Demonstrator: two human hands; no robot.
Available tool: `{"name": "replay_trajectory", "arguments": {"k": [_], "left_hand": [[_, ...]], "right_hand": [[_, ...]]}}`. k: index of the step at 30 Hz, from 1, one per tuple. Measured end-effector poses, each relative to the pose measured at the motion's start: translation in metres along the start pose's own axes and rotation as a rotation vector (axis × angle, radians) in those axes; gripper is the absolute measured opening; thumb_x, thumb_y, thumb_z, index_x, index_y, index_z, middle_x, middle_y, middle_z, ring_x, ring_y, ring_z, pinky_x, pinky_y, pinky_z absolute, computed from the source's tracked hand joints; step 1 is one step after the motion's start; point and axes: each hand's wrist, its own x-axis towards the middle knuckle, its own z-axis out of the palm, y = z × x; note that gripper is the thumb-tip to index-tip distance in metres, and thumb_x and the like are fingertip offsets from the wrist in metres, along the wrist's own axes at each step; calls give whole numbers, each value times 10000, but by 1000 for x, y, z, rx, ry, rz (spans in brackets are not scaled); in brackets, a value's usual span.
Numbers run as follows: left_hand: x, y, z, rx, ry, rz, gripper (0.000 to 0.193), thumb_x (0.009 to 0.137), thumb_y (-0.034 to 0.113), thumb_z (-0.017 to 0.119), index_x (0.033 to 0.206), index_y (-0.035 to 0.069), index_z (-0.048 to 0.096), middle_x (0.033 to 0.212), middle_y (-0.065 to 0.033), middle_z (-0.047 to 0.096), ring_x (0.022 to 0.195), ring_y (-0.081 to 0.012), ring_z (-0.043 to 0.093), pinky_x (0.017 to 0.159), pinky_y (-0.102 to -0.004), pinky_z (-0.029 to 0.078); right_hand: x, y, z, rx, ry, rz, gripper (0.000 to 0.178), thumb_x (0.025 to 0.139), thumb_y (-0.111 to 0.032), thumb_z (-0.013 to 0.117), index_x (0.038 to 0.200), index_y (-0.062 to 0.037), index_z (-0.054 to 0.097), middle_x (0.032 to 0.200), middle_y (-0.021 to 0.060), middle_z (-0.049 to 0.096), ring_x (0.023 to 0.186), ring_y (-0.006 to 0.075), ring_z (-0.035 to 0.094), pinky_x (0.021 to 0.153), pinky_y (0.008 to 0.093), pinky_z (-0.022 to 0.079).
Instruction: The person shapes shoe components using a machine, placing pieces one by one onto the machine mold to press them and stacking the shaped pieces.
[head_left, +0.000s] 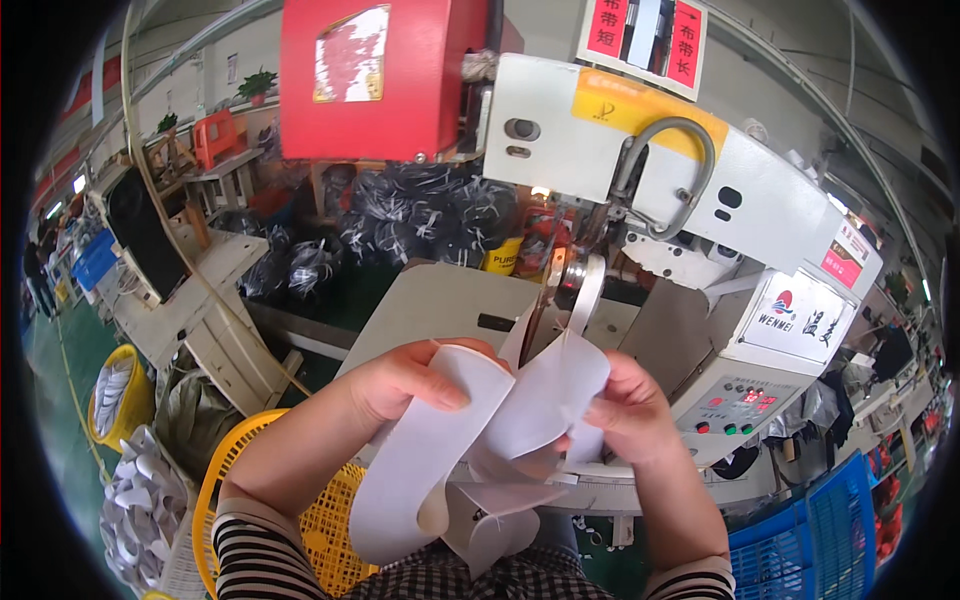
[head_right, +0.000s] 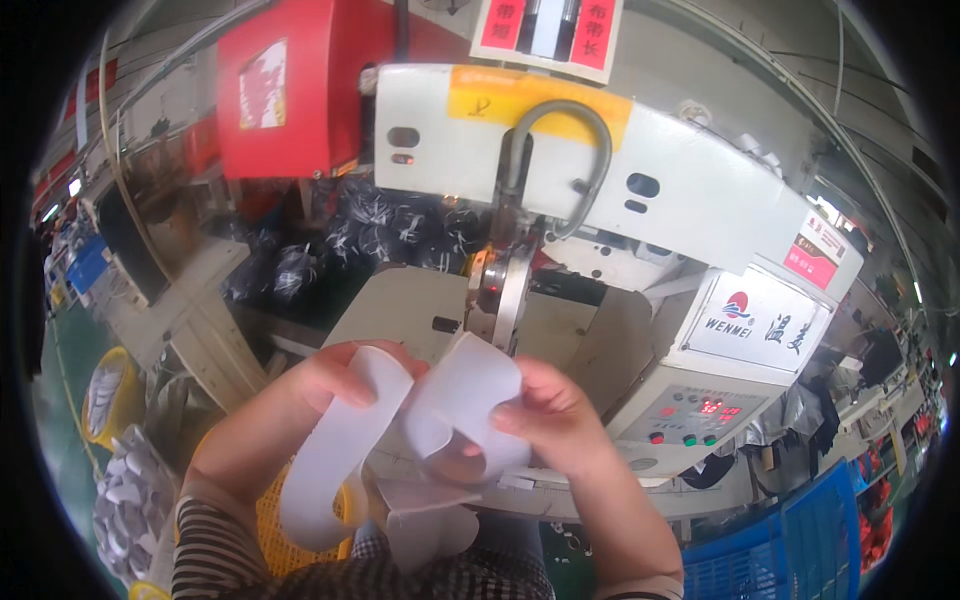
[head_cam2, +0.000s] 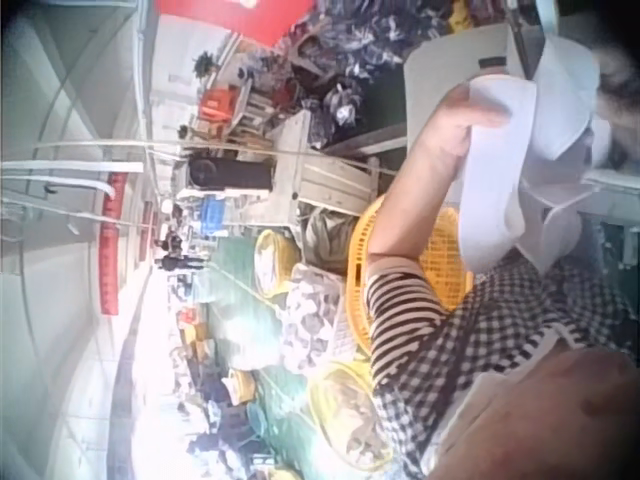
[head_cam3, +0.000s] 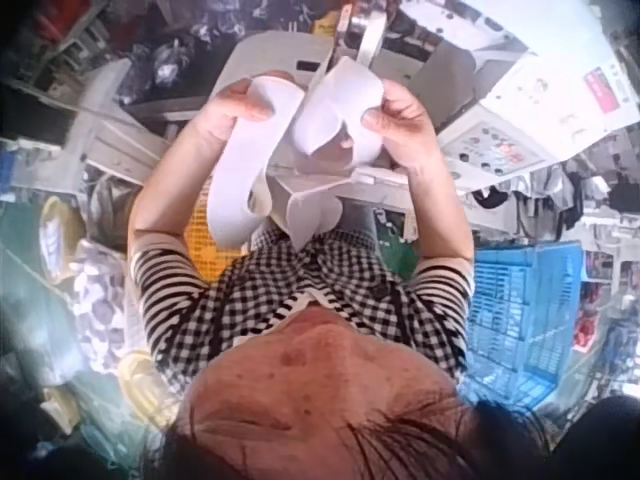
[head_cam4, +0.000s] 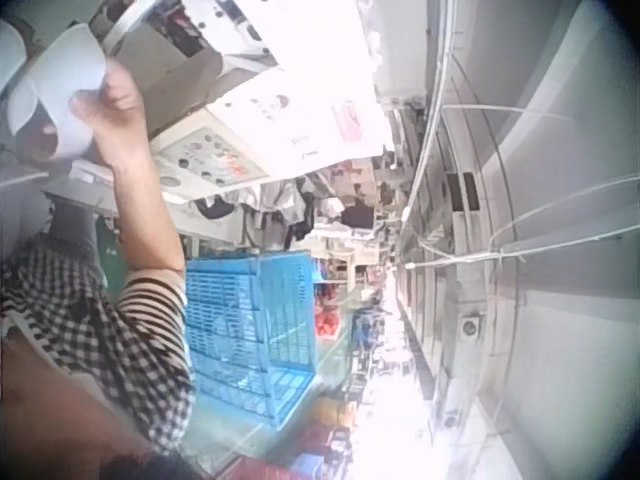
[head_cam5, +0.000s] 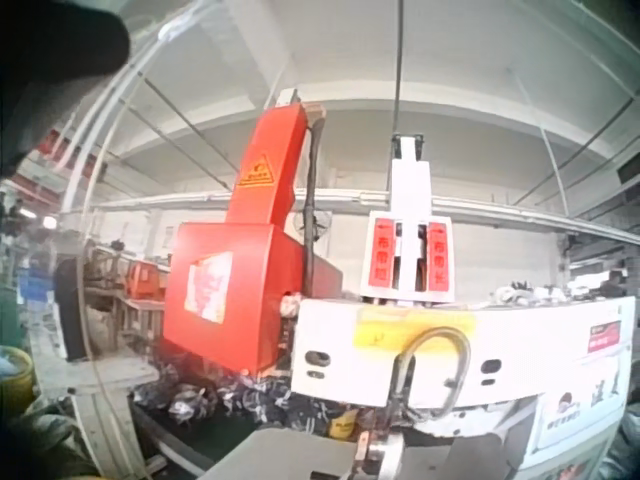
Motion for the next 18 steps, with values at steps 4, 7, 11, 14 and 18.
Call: {"name": "replay_trajectory", "arguments": {"k": [4, 7, 11, 14, 18], "left_hand": [[10, 43, -1, 77, 65, 42, 453, 644, 44, 660, 1077, -12, 539, 959, -86, 607, 876, -182, 587, 808, -294, 452], [22, 63, -5, 308, 180, 137, 469, 634, 67, 682, 1077, 14, 540, 952, -73, 609, 864, -162, 589, 796, -288, 459], [39, 76, -14, 368, 290, 170, 497, 613, 67, 674, 1087, 22, 532, 943, -71, 608, 839, -163, 593, 759, -290, 473], [47, 81, -16, 307, 362, 198, 530, 581, 81, 661, 1091, 29, 529, 935, -86, 608, 824, -170, 597, 731, -295, 484], [53, 79, -24, 294, 381, 201, 525, 580, 75, 658, 1088, 26, 532, 929, -88, 608, 820, -174, 597, 730, -298, 485]], "right_hand": [[6, -21, -31, 168, -10, -25, 379, 767, -75, 602, 1113, 36, 494, 870, 127, 612, 699, 193, 607, 570, 300, 499], [18, -20, -35, 201, 16, -58, 297, 758, -88, 630, 1028, 6, 551, 785, 85, 627, 718, 144, 598, 586, 255, 469], [38, -26, -33, -164, 429, -184, 201, 706, -93, 700, 885, -46, 622, 823, 31, 639, 735, 105, 588, 712, 246, 445], [46, -25, -38, -170, 464, -206, 192, 709, -69, 680, 892, -44, 624, 828, 34, 641, 750, 104, 588, 711, 245, 444], [54, -20, -46, -111, 474, -224, 227, 691, -61, 674, 910, -29, 628, 826, 40, 638, 743, 118, 587, 718, 251, 440]]}}
